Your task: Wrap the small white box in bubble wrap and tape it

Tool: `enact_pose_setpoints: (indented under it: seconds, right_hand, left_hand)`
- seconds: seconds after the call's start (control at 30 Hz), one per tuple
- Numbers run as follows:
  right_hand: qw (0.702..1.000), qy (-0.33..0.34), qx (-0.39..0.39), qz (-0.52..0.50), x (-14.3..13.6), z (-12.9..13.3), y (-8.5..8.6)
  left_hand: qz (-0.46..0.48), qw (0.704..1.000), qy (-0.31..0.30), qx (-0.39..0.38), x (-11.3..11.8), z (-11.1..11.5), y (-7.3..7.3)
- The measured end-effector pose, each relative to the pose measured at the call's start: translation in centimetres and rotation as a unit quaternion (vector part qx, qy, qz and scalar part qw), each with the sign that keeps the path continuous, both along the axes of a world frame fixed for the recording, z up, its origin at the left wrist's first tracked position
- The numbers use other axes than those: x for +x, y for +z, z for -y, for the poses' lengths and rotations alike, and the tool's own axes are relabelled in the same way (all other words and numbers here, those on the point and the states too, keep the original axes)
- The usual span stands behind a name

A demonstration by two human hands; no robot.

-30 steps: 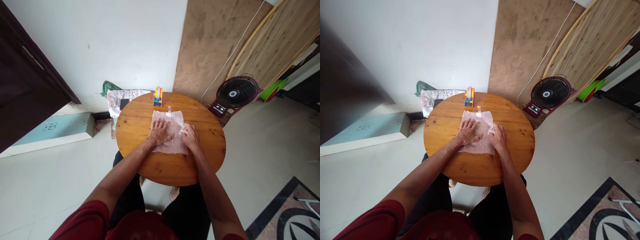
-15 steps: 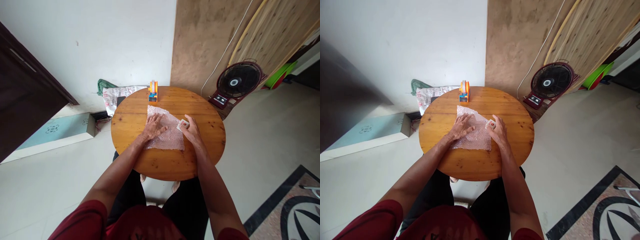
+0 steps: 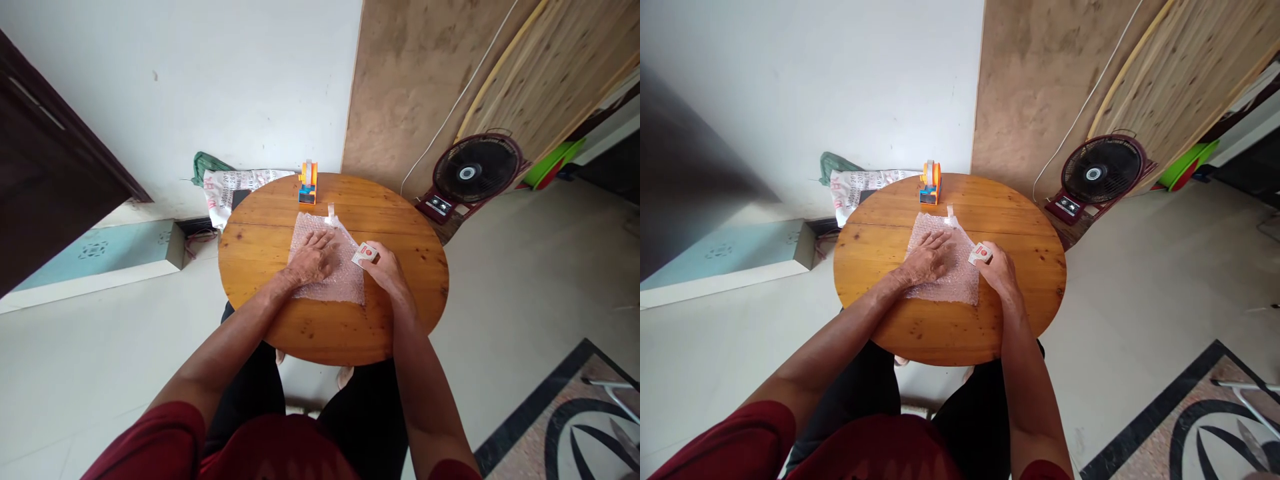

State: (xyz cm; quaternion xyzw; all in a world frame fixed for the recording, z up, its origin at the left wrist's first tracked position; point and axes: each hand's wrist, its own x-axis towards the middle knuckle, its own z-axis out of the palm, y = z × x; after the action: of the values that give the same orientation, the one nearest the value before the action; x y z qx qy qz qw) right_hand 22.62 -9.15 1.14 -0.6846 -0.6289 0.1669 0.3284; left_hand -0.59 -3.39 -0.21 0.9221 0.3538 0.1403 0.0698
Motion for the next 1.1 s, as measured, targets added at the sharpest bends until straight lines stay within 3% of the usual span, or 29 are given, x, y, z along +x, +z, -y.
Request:
enact_pose_setpoints:
  seconds: [0.17,0.3,0.5,0.6,0.67,0.77,0.93,1.1]
  right_hand:
    - [0.999,0.017,0.003,-0.039,-0.5,0.2,0.4]
    - [0.994,0.050,0.007,-0.093,-1.0,0.9,1.9]
    - [0.971,0.212,-0.055,-0.098,-3.6,3.1,5.8]
    - [0.941,0.313,-0.084,-0.093,-5.3,3.4,6.6]
    - [0.924,0.359,-0.082,-0.097,-6.0,3.0,6.5]
    - [0.908,0.376,-0.085,-0.162,-5.8,1.8,5.5]
    - [0.904,0.298,-0.125,-0.281,-3.6,-0.1,3.3]
    - [0.901,0.252,-0.127,-0.330,-2.2,-1.1,1.4]
  left_hand:
    - [-0.003,0.998,-0.067,-0.014,0.5,0.3,-0.1]
    - [-0.023,0.996,-0.077,-0.032,0.6,0.4,-0.2]
    - [-0.029,0.996,-0.069,-0.038,0.7,0.3,-0.3]
    - [-0.035,0.995,-0.072,-0.067,0.6,0.1,-0.3]
    - [-0.027,0.994,-0.076,-0.080,0.5,0.0,-0.3]
    - [-0.008,0.993,-0.079,-0.087,0.4,-0.1,-0.4]
    - [0.018,0.994,-0.078,-0.068,0.6,-0.2,-0.9]
    - [0.027,0.995,-0.077,-0.058,0.5,0.1,-0.6]
